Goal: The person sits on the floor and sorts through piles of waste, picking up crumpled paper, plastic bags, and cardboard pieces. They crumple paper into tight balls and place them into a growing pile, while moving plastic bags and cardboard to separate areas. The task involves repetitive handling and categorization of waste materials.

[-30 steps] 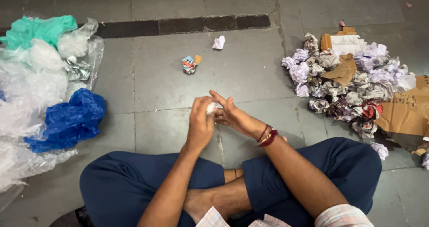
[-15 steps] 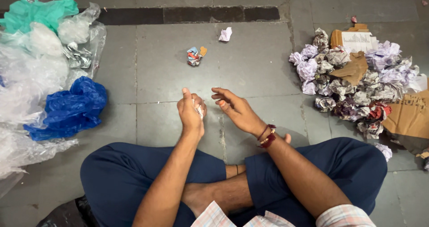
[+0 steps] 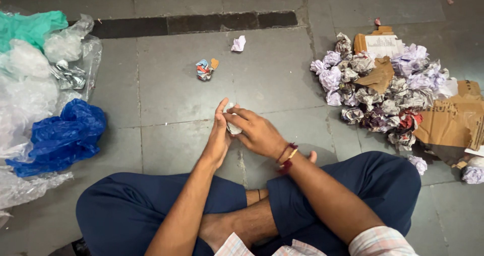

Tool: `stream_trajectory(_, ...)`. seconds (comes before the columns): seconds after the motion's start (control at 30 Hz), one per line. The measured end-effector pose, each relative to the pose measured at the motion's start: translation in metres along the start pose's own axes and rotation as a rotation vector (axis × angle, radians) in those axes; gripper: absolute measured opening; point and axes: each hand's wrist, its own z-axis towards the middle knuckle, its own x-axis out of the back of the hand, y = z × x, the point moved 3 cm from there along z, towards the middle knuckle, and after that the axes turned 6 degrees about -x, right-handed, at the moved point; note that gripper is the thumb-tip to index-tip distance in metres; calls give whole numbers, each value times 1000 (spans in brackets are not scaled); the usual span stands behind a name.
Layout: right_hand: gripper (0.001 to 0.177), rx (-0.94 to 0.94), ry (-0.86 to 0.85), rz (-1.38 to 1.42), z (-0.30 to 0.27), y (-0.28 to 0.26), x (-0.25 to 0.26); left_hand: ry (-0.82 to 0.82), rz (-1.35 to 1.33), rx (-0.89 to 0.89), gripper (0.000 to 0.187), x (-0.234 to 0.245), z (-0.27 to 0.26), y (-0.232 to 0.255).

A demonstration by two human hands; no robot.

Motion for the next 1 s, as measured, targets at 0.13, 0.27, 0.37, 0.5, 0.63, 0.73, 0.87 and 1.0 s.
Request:
stream_trajectory(0.13,67,143,187,-61,4,24,48,20,236,-13,67,0,-14,21)
stream_trajectory(0.27,57,-88,306,-168,1,66,124,145,404,-86,52,16,-35,43)
stream_trajectory(0.37,46,-112,451,-295,-15,94,171,245,390,-109,43,32,-39,46)
stream_trajectory(0.5,37,-199,692,-344,-53,151,220,280,406,-114,38,44,-37,36)
stream_trajectory(0.63,47,-320,972,-239,-104,231,254,306,479,-81,34,46,-27,17)
stream_trajectory(0.73,38,-483,1202,225,-130,287,269,318,473,-32,32,46,-16,5)
stream_trajectory(0.87,35,-484,1309,367,-141,314,274,318,507,-33,30,45,-7,-3)
stream_trajectory(1.0,35,-508,1278,311,-133,310,274,328,548,-45,30,46,-6,-3)
